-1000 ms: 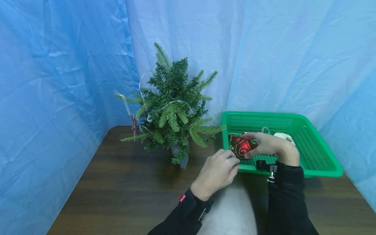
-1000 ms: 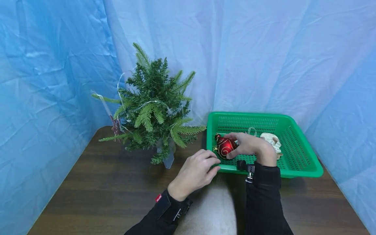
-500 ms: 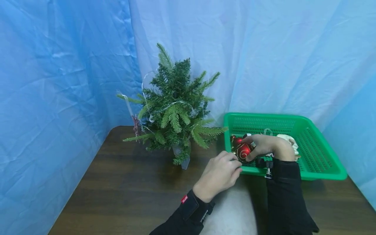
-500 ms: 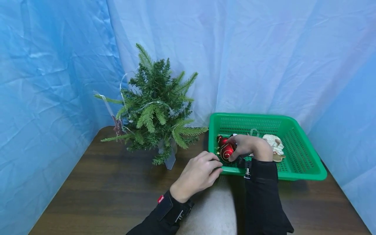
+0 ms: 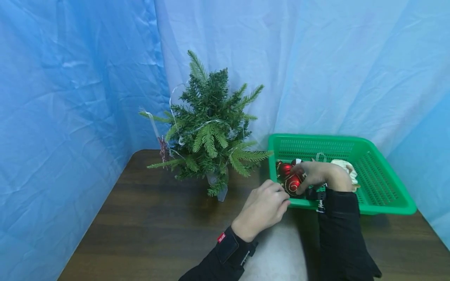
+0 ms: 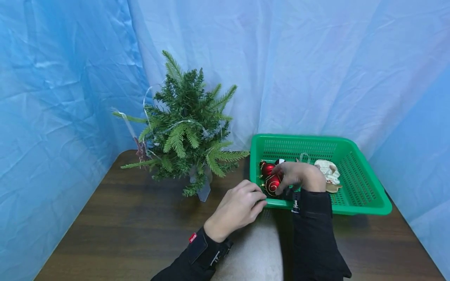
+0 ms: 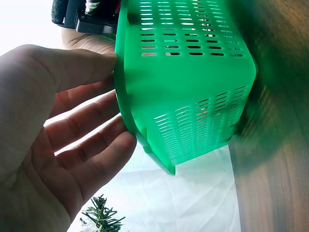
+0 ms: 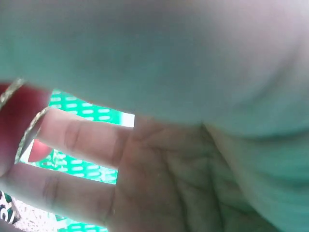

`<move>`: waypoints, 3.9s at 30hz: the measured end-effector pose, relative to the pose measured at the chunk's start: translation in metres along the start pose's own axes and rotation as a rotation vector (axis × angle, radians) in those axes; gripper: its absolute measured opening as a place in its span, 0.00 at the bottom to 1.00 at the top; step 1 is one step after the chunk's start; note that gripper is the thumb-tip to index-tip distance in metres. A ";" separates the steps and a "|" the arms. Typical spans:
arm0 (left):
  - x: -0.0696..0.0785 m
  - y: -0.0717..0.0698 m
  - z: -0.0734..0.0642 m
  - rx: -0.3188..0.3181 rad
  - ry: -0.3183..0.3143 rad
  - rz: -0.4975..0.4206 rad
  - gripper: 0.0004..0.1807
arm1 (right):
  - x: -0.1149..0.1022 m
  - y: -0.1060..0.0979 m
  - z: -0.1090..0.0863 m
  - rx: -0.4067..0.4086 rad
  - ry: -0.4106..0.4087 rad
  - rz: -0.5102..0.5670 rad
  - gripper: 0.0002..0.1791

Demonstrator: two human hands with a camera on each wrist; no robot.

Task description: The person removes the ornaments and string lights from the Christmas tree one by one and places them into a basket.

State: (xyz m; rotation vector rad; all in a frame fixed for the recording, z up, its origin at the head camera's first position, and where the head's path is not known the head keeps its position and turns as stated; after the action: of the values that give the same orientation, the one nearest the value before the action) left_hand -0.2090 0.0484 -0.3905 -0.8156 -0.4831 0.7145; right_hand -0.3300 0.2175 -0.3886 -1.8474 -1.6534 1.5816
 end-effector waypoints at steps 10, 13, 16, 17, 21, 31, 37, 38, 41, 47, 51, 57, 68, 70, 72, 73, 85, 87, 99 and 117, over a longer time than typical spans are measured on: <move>0.000 0.000 -0.001 -0.003 -0.003 -0.003 0.06 | -0.001 0.003 -0.002 -0.029 0.029 0.055 0.43; 0.000 -0.001 -0.001 0.000 0.009 -0.004 0.06 | -0.001 0.002 -0.001 -0.024 0.033 0.055 0.42; 0.000 0.000 -0.001 -0.004 0.019 -0.003 0.07 | -0.005 0.000 -0.001 0.013 -0.011 0.001 0.39; 0.000 0.000 -0.001 -0.007 0.020 -0.002 0.07 | -0.007 -0.002 -0.001 0.035 -0.030 -0.014 0.38; 0.001 0.000 0.000 -0.022 0.021 0.005 0.07 | -0.016 -0.010 -0.008 0.164 -0.112 -0.034 0.36; 0.003 -0.008 0.000 -0.010 0.026 0.004 0.08 | -0.040 -0.023 -0.041 0.434 -0.263 0.040 0.31; 0.004 -0.029 0.000 0.043 0.032 -0.038 0.08 | -0.051 -0.019 -0.059 0.560 -0.358 0.049 0.27; 0.004 -0.033 0.000 0.051 0.034 -0.047 0.08 | -0.052 -0.017 -0.061 0.573 -0.366 0.052 0.26; 0.006 -0.046 0.001 0.079 0.038 -0.064 0.08 | -0.055 -0.013 -0.064 0.601 -0.389 0.071 0.25; 0.009 -0.068 0.001 0.148 0.052 -0.070 0.08 | -0.064 -0.006 -0.069 0.630 -0.447 0.123 0.23; 0.010 -0.080 0.000 0.180 0.054 -0.099 0.08 | -0.073 -0.002 -0.072 0.650 -0.506 0.122 0.22; 0.009 -0.100 -0.004 0.226 0.080 -0.130 0.08 | -0.085 0.004 -0.076 0.661 -0.611 0.118 0.20; -0.020 -0.148 -0.023 0.346 0.044 -0.129 0.09 | -0.107 0.014 -0.076 0.631 -0.768 0.105 0.19; -0.026 -0.155 -0.027 0.363 0.030 -0.132 0.09 | -0.110 0.016 -0.077 0.626 -0.792 0.106 0.19; -0.031 -0.163 -0.030 0.379 0.017 -0.136 0.10 | -0.114 0.018 -0.077 0.622 -0.813 0.102 0.18; -0.034 -0.166 -0.032 0.387 0.011 -0.138 0.10 | -0.116 0.020 -0.077 0.615 -0.823 0.100 0.18; -0.066 -0.203 -0.057 0.498 0.005 -0.103 0.11 | -0.148 0.048 -0.068 0.387 -0.910 0.127 0.16; -0.074 -0.209 -0.062 0.528 0.005 -0.083 0.13 | -0.152 0.054 -0.065 0.316 -0.944 0.146 0.16; -0.129 -0.230 -0.086 0.586 -0.190 -0.014 0.12 | -0.193 0.112 -0.033 -0.029 -0.891 0.193 0.25; -0.160 -0.268 -0.058 0.475 -0.335 0.130 0.14 | -0.251 0.208 0.063 -0.173 -0.501 0.870 0.40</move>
State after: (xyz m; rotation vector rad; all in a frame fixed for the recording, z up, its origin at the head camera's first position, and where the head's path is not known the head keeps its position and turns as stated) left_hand -0.1763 -0.2251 -0.2321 -0.2817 -0.5342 1.0454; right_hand -0.2067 -0.0886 -0.4252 -2.6403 -1.1884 2.4553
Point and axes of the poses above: each hand's wrist, its own z-axis towards the middle knuckle, its own y-axis out of the palm, x = y × z, the point moved 4 cm from there along z, towards the middle knuckle, and after that the axes turned 6 degrees about x, right-handed, at the moved point
